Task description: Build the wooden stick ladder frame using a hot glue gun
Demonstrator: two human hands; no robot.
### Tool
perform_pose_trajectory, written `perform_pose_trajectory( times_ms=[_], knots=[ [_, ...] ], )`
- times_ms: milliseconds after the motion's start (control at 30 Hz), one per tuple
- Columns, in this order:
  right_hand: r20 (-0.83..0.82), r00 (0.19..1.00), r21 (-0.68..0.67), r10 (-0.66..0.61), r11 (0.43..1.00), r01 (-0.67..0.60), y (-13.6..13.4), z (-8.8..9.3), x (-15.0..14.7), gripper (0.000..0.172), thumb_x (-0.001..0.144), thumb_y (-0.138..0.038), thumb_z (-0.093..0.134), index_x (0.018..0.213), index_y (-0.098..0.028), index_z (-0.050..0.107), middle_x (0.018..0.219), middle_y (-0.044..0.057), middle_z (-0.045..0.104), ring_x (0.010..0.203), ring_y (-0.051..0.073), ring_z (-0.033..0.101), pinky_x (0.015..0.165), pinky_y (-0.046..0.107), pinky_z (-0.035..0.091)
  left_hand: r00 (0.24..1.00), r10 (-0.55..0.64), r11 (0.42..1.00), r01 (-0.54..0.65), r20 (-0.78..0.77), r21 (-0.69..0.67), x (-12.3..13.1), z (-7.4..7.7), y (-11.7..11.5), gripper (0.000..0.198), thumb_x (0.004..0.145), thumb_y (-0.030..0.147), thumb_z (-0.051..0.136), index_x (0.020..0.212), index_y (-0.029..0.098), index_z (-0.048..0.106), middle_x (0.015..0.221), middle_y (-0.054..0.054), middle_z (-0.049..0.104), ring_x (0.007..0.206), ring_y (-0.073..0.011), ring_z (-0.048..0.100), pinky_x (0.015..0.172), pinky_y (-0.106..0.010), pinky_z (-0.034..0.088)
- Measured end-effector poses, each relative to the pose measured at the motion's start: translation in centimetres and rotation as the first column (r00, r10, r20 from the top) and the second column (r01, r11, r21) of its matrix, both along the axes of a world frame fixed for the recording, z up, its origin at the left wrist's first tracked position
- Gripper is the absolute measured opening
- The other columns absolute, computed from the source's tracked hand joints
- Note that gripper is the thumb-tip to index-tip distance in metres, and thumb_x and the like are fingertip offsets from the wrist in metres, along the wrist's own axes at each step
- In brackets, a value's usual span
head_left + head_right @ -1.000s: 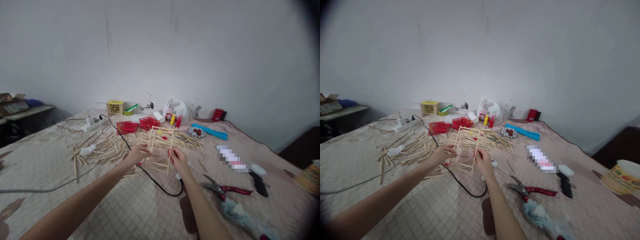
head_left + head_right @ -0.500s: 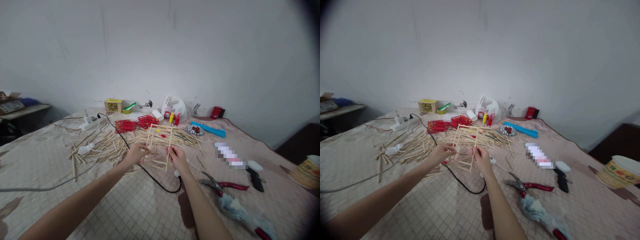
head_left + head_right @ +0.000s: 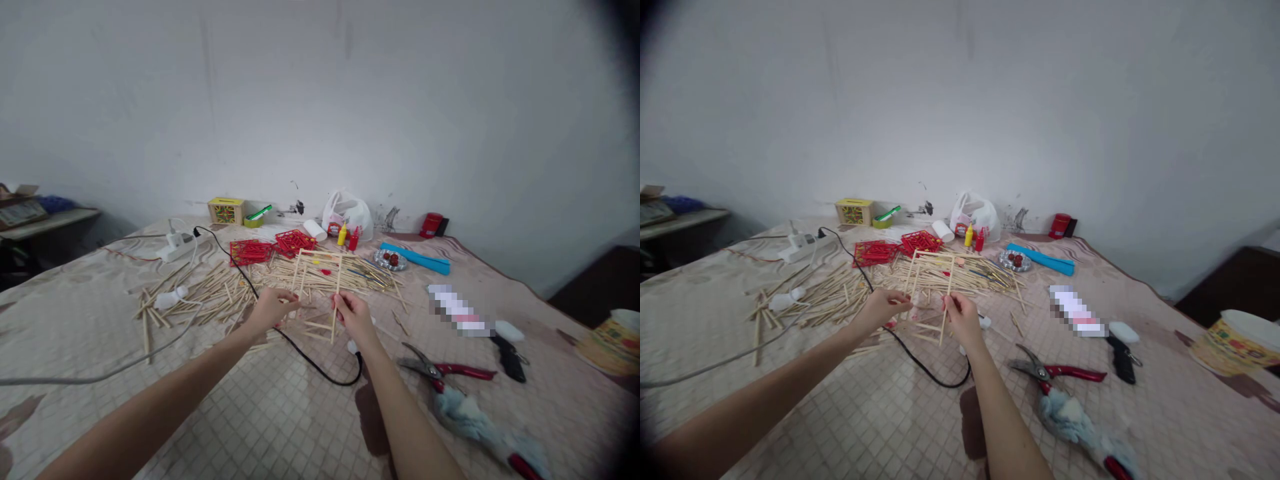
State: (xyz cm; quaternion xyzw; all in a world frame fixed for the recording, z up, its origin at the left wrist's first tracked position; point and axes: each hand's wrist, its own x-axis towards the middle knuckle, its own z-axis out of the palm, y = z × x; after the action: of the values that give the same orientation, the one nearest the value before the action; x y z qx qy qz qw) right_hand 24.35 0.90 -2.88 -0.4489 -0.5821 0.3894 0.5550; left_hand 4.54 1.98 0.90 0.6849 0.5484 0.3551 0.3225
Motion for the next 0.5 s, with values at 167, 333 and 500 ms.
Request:
perform_pose_trajectory(
  times_ms=[167, 333, 500],
  knots=[
    [0.004, 1.0, -0.004, -0.004, 1.0, 0.004, 0.02, 0.03, 0.04, 0.035, 0.076, -0.05, 0.05, 0.065, -0.017, 0.055, 0.052, -0.003, 0.045, 0.042, 0.008, 0.036, 0.038, 0.021, 0.025, 1.0, 0.005, 1.0, -0.005, 0.009, -0.015, -0.02, 0.03, -0.01, 0.019, 0.058, 0.034, 0.064, 0.059, 0.016, 0.07, 0.079, -0.007, 0.071, 0.067, -0.0201, 0.062, 0.057, -0.026, 0.043],
    [0.004, 1.0, -0.001, 0.0, 1.0, 0.0, -0.06, 0.15, 0.01, 0.033, 0.077, -0.048, 0.049, 0.067, -0.018, 0.055, 0.054, -0.002, 0.046, 0.043, 0.009, 0.038, 0.038, 0.021, 0.025, 1.0, 0.016, 1.0, -0.015, 0.015, -0.021, -0.05, 0.04, -0.13, 0.02, 0.058, 0.035, 0.065, 0.06, 0.016, 0.071, 0.077, -0.007, 0.071, 0.066, -0.0197, 0.062, 0.054, -0.025, 0.043],
    [0.005, 1.0, 0.003, -0.001, 1.0, 0.001, -0.09, 0.22, 0.01, 0.032, 0.077, -0.048, 0.049, 0.067, -0.018, 0.055, 0.054, -0.003, 0.045, 0.044, 0.009, 0.038, 0.039, 0.021, 0.026, 0.999, 0.017, 0.999, -0.015, 0.039, -0.046, -0.11, -0.02, -0.36, 0.023, 0.06, 0.039, 0.063, 0.063, 0.017, 0.071, 0.084, -0.006, 0.071, 0.055, -0.017, 0.058, 0.039, -0.022, 0.036]
  ],
)
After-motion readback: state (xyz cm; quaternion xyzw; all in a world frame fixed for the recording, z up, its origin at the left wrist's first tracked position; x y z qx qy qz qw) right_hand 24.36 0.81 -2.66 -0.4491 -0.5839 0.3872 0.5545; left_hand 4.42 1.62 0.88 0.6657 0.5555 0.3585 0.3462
